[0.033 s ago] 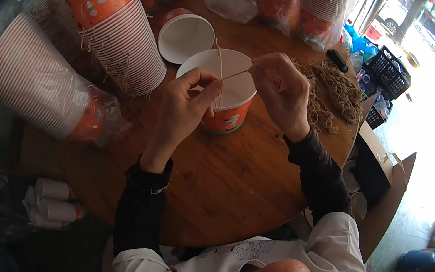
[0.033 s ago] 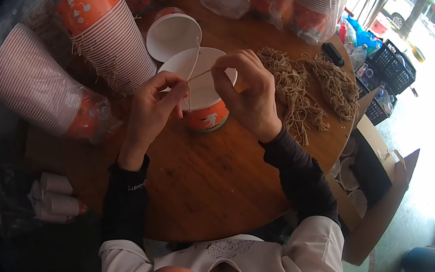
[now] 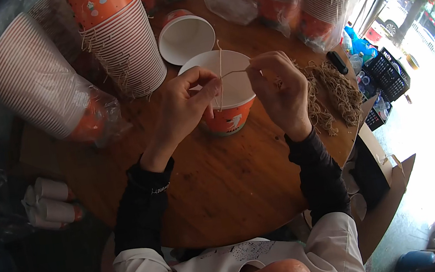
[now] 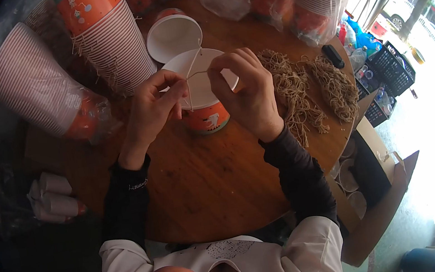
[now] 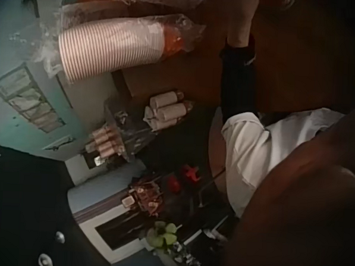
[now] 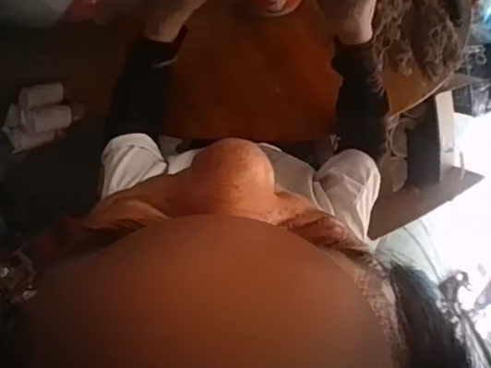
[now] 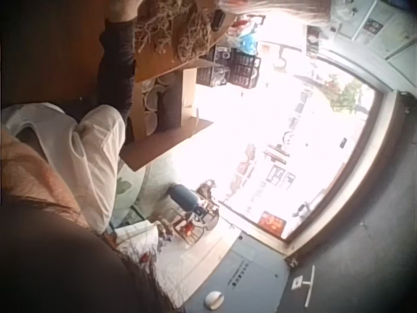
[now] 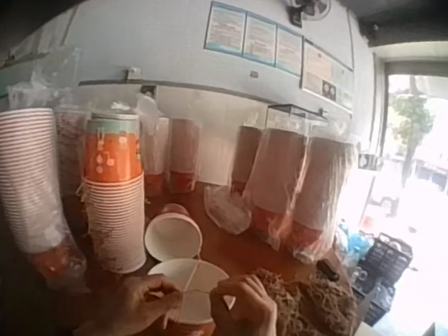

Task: Attaching twine handles to paper buckets by threading them through pre-punched holes and tying knots.

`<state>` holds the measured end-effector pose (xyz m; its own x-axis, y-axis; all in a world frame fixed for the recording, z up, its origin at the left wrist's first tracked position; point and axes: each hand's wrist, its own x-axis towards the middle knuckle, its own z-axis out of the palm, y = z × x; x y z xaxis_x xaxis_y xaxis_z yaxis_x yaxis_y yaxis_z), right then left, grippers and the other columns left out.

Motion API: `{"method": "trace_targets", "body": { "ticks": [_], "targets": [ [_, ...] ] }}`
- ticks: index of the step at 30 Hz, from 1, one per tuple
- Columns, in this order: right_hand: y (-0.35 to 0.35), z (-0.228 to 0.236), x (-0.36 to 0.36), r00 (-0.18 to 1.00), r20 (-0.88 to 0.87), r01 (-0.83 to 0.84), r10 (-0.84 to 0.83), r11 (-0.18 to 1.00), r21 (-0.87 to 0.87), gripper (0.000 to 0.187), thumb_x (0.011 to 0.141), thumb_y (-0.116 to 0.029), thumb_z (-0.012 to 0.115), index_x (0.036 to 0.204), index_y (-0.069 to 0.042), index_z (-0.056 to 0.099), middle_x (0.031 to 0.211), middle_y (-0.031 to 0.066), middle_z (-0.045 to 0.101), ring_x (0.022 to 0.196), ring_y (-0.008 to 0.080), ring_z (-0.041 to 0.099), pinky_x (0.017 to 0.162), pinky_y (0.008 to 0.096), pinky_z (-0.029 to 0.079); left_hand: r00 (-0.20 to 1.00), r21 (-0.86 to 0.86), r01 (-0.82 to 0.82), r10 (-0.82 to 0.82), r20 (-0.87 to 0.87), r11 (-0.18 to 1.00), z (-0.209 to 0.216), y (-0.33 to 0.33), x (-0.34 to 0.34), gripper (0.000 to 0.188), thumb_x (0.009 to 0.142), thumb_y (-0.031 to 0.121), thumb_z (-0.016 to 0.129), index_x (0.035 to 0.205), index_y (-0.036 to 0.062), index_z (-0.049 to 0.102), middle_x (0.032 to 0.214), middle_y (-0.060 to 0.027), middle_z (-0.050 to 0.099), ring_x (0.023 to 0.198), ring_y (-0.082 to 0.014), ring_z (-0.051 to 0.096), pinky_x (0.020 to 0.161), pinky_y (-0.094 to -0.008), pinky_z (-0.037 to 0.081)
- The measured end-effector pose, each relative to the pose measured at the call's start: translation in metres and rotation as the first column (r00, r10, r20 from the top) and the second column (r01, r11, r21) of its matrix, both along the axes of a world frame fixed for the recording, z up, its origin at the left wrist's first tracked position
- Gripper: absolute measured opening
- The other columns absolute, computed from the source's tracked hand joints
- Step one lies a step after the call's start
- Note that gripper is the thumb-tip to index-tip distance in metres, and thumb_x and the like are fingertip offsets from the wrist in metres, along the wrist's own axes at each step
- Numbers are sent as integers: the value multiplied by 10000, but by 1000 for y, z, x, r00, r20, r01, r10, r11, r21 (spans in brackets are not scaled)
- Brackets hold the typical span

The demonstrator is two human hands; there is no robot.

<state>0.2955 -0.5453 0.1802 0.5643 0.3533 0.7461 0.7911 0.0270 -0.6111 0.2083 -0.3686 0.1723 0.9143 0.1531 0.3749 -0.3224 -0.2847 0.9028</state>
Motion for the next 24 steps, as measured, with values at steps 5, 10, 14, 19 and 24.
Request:
{"method": "trace_targets", "body": {
  "ticks": [5,10,14,19,24],
  "targets": [
    [4,16,15,948,310,48,73,929,-366,107,758,-28,670,855,-49,630,889,86,639,873,306,600,839,394,469,983,-300,46,-97,-155,953,-1,6,8,134,945,160,614,927,29,593,736,-7,617,450,-19,462,403,-168,320],
    [14,20,16,951,124,-209,284,884,-419,96,766,-31,681,856,-43,648,899,84,634,894,293,604,815,384,495,976,-425,48,-132,-171,904,-6,14,5,132,943,145,609,910,19,631,743,-10,628,480,-19,492,421,-177,379],
    [22,11,22,946,-9,-313,324,909,-274,97,776,-37,698,868,-29,668,909,93,625,894,257,618,777,349,516,970,-464,41,-146,-194,885,-4,6,7,120,934,115,610,952,5,657,767,-12,640,547,-33,533,491,-180,426],
    [27,1,27,956,-78,-293,282,924,-245,109,784,-37,705,889,-25,676,911,97,622,865,233,633,772,334,514,964,-505,77,-194,-184,860,-8,8,9,140,924,110,631,989,-10,660,792,-20,654,636,-56,572,590,-195,464],
    [27,1,26,944,-155,-321,292,922,-218,91,805,-48,705,882,-15,671,902,86,620,852,195,637,764,317,512,958,-465,94,-207,-198,880,-7,9,8,136,921,105,635,982,-14,659,784,-19,653,647,-55,568,604,-193,460]
  ]
}}
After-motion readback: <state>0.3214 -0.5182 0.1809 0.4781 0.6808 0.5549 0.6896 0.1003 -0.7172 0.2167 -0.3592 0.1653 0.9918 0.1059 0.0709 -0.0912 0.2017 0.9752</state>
